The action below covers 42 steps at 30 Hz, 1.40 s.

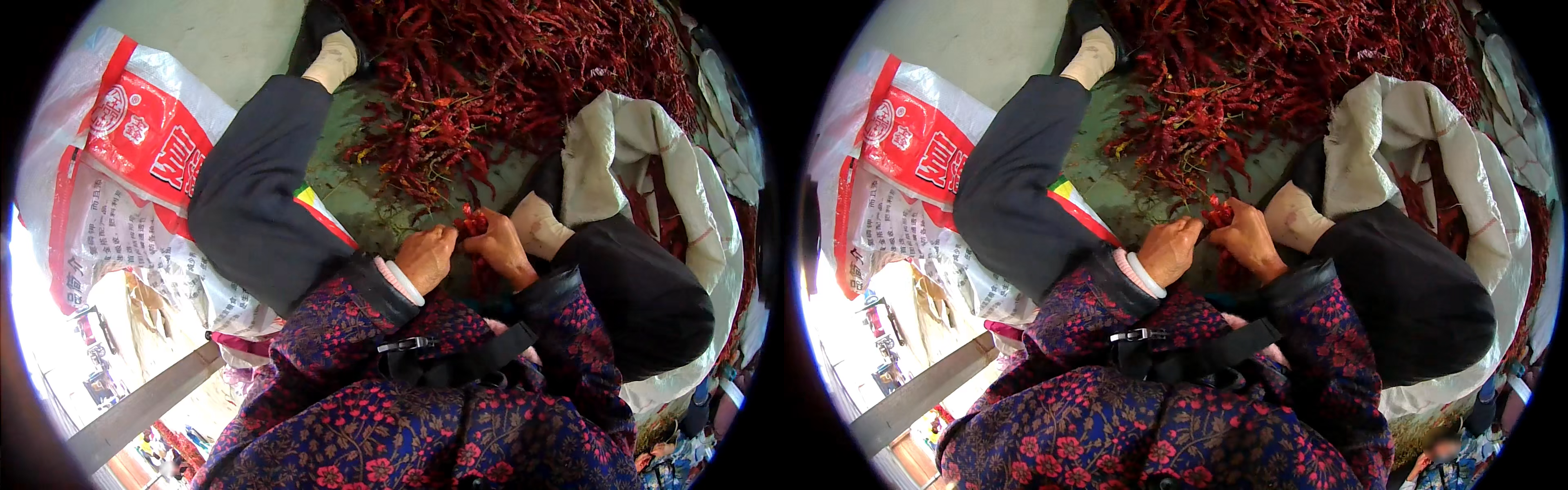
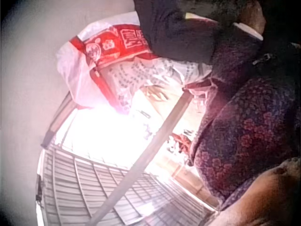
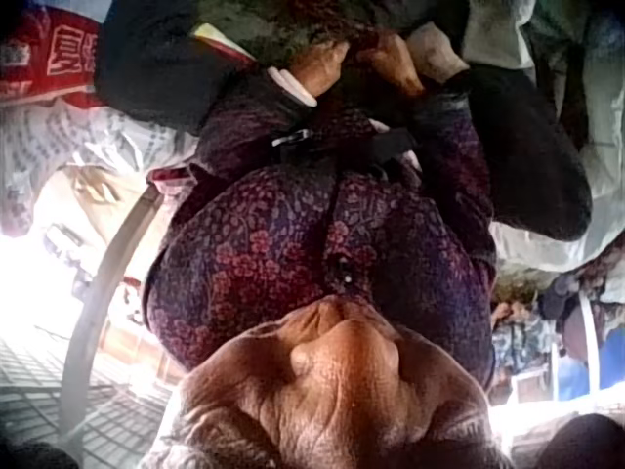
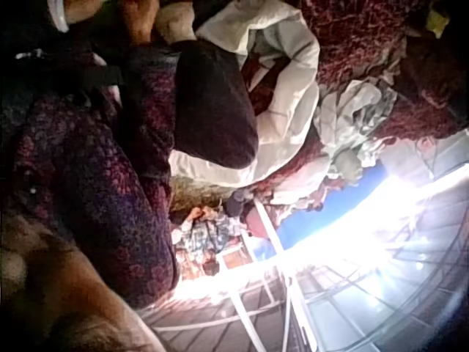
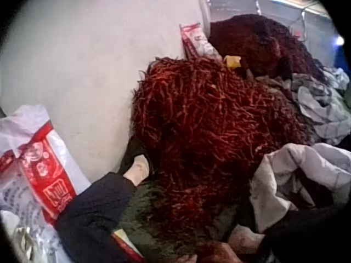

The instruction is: The person sits on the floor and removes stems from dried red chili peppers by hand. The peppers are picked from a large pile, the stems are pulled off, and the peppers are placed into a white sack.

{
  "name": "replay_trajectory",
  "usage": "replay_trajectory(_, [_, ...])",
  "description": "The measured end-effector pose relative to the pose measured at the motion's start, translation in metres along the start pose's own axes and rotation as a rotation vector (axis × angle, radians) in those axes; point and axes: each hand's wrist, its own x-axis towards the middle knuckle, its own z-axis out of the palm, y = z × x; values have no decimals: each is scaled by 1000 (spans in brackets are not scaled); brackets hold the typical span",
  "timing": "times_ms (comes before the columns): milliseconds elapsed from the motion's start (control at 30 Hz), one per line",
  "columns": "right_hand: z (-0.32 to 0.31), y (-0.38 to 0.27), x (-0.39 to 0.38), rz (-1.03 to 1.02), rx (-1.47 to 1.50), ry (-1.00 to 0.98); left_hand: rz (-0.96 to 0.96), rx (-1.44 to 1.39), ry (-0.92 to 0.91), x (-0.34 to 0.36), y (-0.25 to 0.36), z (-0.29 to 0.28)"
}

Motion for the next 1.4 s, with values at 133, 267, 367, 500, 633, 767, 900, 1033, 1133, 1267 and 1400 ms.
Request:
replay_trajectory(133, [12, 10, 1, -55, 54, 233, -63, 45, 89, 6, 7, 12])
replay_trajectory(267, [14, 10, -2, -3, 133, 306, -156, 103, 80, 12, 12, 20])
replay_trajectory(367, [35, -7, -15, 52, 333, 123, -330, 241, -27, 24, -39, 35])
replay_trajectory(500, [14, -7, -5, 66, 701, 63, -107, -61, -78, 15, -46, 33])
replay_trajectory(633, [-19, -28, -9, 128, 826, -28, 163, 98, -318, 4, -43, 53])
replay_trajectory(767, [-18, -8, -8, -85, 750, 73, 127, 280, -120, 17, -40, 10])
replay_trajectory(900, [-13, -4, -2, 153, 972, -16, -315, 430, -38, 19, -53, -3])
replay_trajectory(1033, [-7, -4, -3, 150, 1046, -120, -354, 477, -190, 27, -53, 0])
replay_trajectory(1133, [-7, -8, -3, 173, 1035, -130, -410, 455, -228, 35, -51, 0])
replay_trajectory(1267, [-7, -11, -2, 170, 1048, -114, -364, 375, 30, 44, -70, 4])
replay_trajectory(1400, [-13, -5, 7, 156, 1131, -39, -230, -14, 345, 53, -72, -11])
